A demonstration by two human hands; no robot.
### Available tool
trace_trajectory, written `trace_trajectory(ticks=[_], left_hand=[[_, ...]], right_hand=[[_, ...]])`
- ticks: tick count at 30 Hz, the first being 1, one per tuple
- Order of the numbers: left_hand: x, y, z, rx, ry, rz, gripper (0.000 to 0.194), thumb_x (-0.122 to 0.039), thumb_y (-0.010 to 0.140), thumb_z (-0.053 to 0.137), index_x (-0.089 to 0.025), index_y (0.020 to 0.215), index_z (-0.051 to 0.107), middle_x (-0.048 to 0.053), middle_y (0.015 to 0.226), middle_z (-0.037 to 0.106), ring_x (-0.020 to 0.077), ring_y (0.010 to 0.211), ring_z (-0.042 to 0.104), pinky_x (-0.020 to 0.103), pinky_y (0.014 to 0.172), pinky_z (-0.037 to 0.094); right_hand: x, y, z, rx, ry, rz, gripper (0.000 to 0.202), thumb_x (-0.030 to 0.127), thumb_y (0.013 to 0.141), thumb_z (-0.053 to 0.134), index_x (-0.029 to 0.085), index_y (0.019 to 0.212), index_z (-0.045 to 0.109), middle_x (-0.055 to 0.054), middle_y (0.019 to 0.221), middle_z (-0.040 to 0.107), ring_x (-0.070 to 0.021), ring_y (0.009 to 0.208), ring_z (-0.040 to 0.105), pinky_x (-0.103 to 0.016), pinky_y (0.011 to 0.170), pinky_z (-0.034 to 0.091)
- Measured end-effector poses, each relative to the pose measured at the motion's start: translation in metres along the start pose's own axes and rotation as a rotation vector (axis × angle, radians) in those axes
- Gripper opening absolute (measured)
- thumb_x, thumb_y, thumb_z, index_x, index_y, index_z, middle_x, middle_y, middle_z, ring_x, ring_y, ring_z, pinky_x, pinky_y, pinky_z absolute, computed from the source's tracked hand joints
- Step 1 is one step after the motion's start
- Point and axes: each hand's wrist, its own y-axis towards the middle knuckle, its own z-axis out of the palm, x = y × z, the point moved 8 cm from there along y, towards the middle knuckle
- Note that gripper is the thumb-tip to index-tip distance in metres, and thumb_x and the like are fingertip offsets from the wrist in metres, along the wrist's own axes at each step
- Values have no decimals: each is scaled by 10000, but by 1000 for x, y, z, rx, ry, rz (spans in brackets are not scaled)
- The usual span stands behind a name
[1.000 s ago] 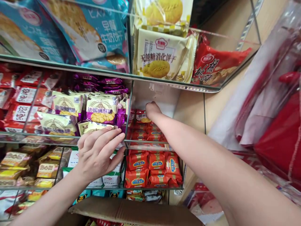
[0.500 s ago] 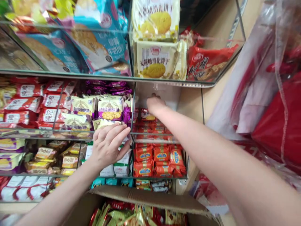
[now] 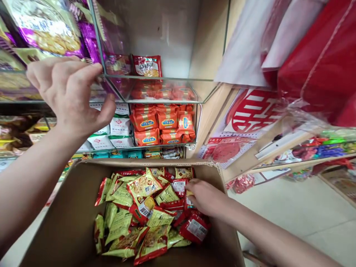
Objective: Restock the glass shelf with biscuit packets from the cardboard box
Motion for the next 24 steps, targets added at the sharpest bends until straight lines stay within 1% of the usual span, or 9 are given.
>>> trace_trajectory(ticks=[3, 6, 10, 13, 16, 17, 18, 21, 24], left_hand=[[4, 0, 5, 72, -25, -43, 533, -366, 752, 533, -135, 1217, 409, -21, 1243, 437, 266, 1193, 312, 455, 981, 150], [2, 0, 3, 80, -1, -35, 531, -360, 750, 537, -125, 1213, 430, -3, 1236, 463, 280, 1176, 344, 477, 966, 191], [2, 3, -1, 70, 41, -3, 547, -360, 740, 571, -138, 1219, 432, -2, 1228, 480, 265, 1151, 378, 471, 956, 239], [-6, -2, -10, 64, -53, 0, 581, -359, 744, 585, -139, 1246, 391, 8, 1283, 424, 283, 1186, 346, 487, 1001, 211], [-38, -30, -26, 18, -357, -77, 627, -274, 751, 596, -195, 1297, 297, 23, 1366, 329, 295, 1238, 299, 495, 1040, 217], [-54, -45, -25, 64, -526, -132, 636, -245, 768, 579, -238, 1318, 258, 27, 1381, 311, 279, 1244, 309, 473, 1035, 265], [-74, -62, -20, 154, -738, -182, 650, -245, 782, 562, -260, 1336, 222, 46, 1376, 326, 268, 1236, 338, 444, 1015, 326], [-132, -119, 11, 585, -1266, -495, 806, -317, 714, 654, -264, 1357, 170, 104, 1350, 389, 291, 1197, 410, 427, 928, 437], [-158, -144, 23, 711, -1610, -734, 556, -254, 736, 642, -258, 1227, 381, 64, 1170, 577, 228, 1053, 551, 380, 900, 457]], right_hand=[[-28, 20, 42, 48, -18, 81, 482, 44, 652, 494, 50, 1134, 495, -196, 1175, 522, -256, 1107, 477, -343, 919, 375], [-31, 25, 57, 67, 13, 65, 562, 64, 601, 548, 60, 1157, 466, -168, 1116, 562, -249, 1045, 509, -326, 885, 387], [-26, 17, 45, 44, -34, -6, 318, 143, 607, 628, 122, 921, 586, -114, 952, 618, -251, 924, 545, -345, 842, 383], [-20, 6, 13, -53, 21, -49, 73, 229, 696, 606, 168, 734, 588, -61, 833, 617, -215, 841, 555, -317, 773, 397], [-19, -7, -29, -256, 377, 23, 148, 338, 755, 567, 198, 798, 542, -21, 783, 604, -177, 745, 558, -281, 662, 420], [-17, -11, -38, -301, 567, 34, 182, 359, 756, 570, 208, 840, 514, -10, 790, 607, -165, 730, 562, -270, 646, 427], [-13, -13, -43, -324, 756, 31, 224, 372, 747, 584, 214, 871, 484, -2, 799, 610, -155, 722, 567, -260, 637, 435], [5, -10, -45, -322, 1145, -49, 281, 382, 722, 623, 211, 864, 451, 15, 783, 598, -128, 692, 556, -230, 606, 432], [10, -2, -40, -404, 1247, -82, 250, 409, 771, 562, 182, 722, 469, 43, 646, 492, -82, 585, 455, -193, 530, 366]])
